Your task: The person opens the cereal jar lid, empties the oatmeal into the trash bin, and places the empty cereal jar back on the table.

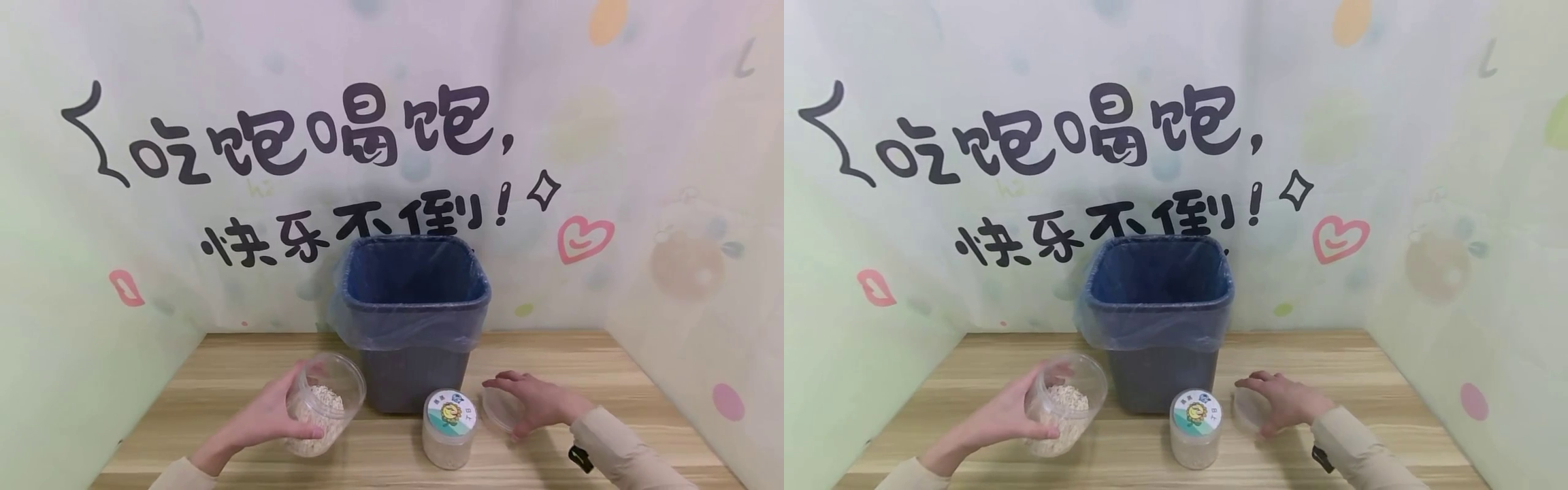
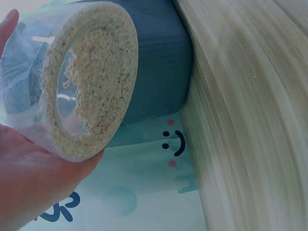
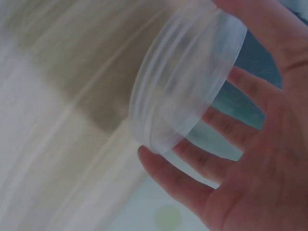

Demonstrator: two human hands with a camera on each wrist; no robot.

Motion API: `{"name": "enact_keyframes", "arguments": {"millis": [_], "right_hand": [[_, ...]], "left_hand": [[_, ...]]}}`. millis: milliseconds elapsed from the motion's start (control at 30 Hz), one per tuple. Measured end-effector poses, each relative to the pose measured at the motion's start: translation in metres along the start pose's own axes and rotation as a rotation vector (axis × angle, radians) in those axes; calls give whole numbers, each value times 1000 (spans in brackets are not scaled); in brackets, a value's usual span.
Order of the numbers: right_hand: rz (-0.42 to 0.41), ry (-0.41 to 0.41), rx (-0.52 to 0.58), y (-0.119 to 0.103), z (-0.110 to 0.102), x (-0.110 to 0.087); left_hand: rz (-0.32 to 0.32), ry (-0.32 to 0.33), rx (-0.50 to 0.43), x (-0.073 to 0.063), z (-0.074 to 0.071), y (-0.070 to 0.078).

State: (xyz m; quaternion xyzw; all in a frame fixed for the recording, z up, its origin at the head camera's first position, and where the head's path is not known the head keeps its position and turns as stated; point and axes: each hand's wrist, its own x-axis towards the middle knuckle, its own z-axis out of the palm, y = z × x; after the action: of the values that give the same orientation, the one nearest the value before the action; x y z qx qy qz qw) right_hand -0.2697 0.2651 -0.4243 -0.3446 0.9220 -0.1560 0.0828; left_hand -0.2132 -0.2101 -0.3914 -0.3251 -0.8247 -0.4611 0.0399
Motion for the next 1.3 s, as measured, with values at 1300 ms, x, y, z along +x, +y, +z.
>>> {"name": "enact_keyframes", "arguments": {"millis": [1300], "right_hand": [[-58,211,-85,4,-55,26]], "left_hand": [[-36,53,0,-3,5,-9]]}}
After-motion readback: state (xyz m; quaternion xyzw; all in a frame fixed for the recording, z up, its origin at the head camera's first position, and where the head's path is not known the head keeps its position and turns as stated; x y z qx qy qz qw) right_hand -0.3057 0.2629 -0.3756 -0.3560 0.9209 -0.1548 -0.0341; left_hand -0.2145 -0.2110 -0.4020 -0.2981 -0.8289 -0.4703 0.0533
